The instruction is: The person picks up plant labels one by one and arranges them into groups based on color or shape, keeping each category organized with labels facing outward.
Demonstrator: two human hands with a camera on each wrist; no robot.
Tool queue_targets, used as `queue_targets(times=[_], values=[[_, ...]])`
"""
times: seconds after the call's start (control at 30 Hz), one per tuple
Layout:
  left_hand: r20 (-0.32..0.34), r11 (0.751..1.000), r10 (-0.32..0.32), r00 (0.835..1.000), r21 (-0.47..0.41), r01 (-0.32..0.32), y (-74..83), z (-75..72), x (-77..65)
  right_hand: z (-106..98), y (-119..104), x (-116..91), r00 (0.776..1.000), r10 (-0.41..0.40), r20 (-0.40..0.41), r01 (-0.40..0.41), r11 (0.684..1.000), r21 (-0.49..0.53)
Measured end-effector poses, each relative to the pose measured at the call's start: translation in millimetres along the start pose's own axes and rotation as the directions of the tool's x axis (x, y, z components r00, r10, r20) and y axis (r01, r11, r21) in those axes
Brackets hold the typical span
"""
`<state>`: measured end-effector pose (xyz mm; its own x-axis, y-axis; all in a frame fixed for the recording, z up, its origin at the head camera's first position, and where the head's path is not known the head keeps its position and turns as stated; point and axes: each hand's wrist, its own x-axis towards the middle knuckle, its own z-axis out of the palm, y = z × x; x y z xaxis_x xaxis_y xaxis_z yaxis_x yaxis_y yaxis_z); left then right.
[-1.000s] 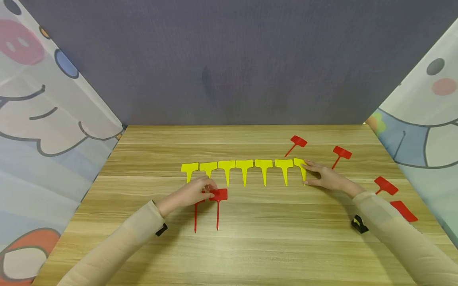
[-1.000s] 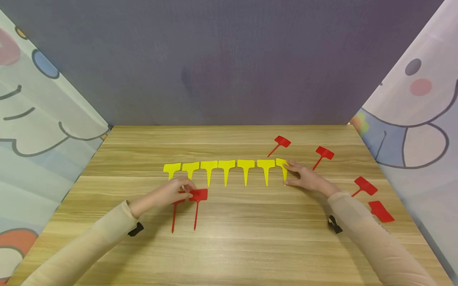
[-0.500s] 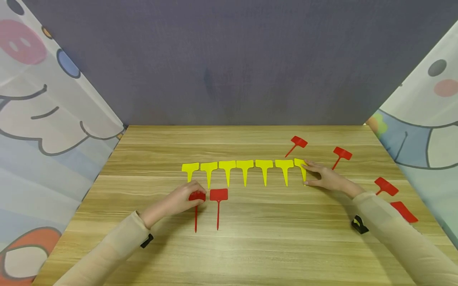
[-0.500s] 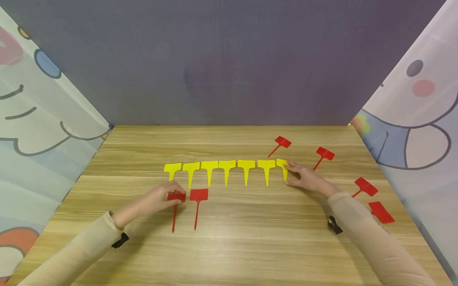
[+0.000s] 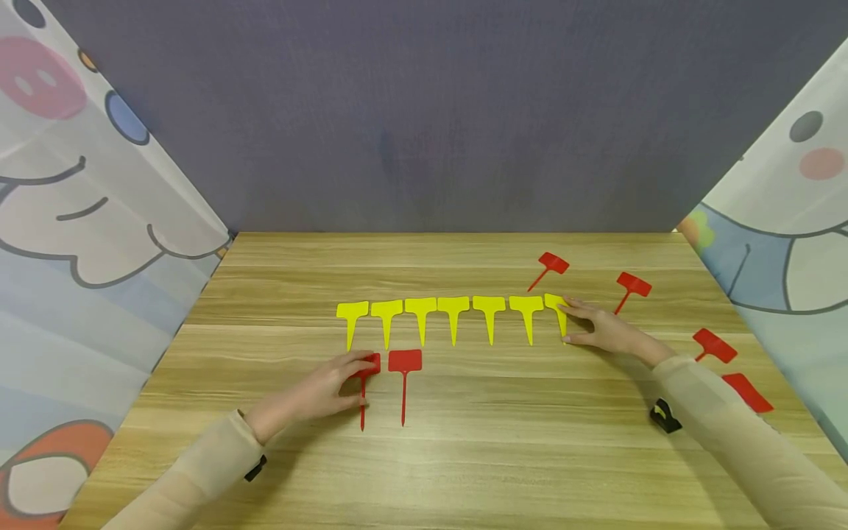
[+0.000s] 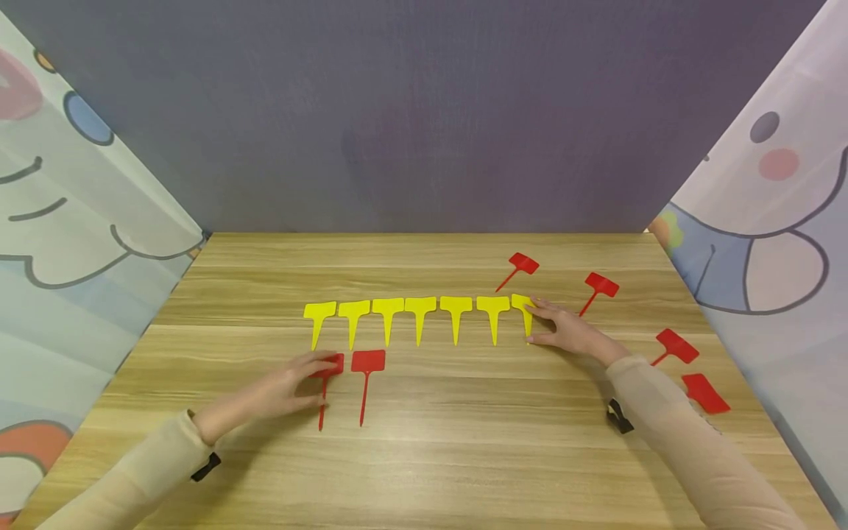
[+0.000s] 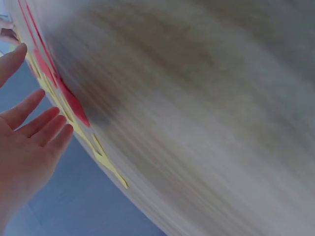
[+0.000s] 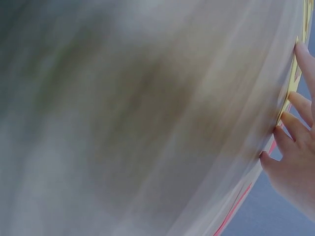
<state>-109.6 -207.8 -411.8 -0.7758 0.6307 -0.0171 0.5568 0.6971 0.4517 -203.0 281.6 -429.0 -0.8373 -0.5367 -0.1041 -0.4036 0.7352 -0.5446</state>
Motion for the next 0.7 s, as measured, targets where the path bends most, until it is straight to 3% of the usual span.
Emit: queue_targets(times=[0.33,0.53,0.7], values=[[0.008,0.994,0.009,1.0,0.107,-0.01,-1.5,7.7,-9.8,-1.2,-2.8,-1.5,1.0,-0.021,-0.022,0.021,1.0,-0.017],[0.068,0.987,-0.027,0.997,0.159,0.016,-3.1,14.9,-12.1,-2.0,-3.4,-0.8,1.0,0.002,-0.01,-0.002,1.0,-0.025],[0.111,0.989,-0.046,0.993,0.144,0.03,-2.8,17.0,-13.0,-1.8,-2.5,0.2,1.0,0.008,-0.018,-0.009,0.999,-0.032]])
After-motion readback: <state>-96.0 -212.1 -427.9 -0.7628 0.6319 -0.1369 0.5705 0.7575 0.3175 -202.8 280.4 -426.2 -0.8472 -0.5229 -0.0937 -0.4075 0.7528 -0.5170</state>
